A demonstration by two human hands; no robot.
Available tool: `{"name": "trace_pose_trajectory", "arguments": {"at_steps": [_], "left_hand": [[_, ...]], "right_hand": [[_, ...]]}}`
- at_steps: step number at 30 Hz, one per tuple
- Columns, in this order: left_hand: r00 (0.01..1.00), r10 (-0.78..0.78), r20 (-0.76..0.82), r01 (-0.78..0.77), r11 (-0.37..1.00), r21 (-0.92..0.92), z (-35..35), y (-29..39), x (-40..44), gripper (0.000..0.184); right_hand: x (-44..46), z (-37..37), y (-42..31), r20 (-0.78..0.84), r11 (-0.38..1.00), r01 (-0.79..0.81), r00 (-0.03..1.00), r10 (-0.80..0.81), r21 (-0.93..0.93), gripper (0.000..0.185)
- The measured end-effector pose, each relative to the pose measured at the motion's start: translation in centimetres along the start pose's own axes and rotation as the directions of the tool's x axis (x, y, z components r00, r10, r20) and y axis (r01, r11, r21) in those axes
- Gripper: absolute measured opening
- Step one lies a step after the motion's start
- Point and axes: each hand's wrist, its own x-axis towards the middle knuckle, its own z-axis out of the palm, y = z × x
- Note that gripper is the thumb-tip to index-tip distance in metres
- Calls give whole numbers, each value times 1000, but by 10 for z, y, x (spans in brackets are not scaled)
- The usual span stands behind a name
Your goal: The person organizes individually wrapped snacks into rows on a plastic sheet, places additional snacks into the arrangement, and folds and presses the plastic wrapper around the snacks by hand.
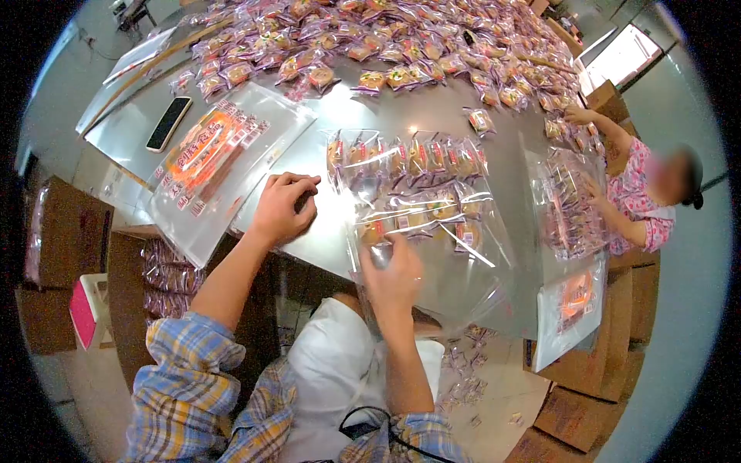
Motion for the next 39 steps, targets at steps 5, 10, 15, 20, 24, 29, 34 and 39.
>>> {"name": "trace_pose_trajectory", "arguments": {"at_steps": [5, 10, 15, 20, 24, 29, 34, 39], "left_hand": [[1000, 7, 10, -7, 1000, 1, -2, 1, -1, 12], [1000, 19, 14, -18, 1000, -8, -1, -1, 0, 13], [999, 33, 9, -34, 999, 21, 0, -3, 1, 28], [1000, 19, 17, -20, 999, 27, 2, -2, 0, 29], [999, -17, 29, 16, 1000, 10, -2, 0, 2, 13], [999, 32, -3, -32, 999, 32, 4, -5, -1, 32], [999, 38, -14, -38, 999, 30, 3, -6, -1, 29], [999, 22, -26, -22, 1000, -5, 0, 0, -2, 25]], "right_hand": [[19, 14, 5, -8, 990, 142, 990, -142, -23, 49], [25, 14, 5, 3, 969, 242, 970, -243, 45, 51], [26, 17, 4, 49, 975, 104, 992, -115, 197, 49], [28, 15, -4, 220, 875, -95, 975, -14, 475, 49], [28, 33, 16, 76, 883, 241, 952, -295, 402, 45], [22, 33, 30, -237, 960, 243, 949, -207, 136, 41], [35, 11, 37, -36, 945, 196, 977, -212, -261, 50], [33, 18, 33, -76, 976, 86, 995, -72, 198, 47]]}}
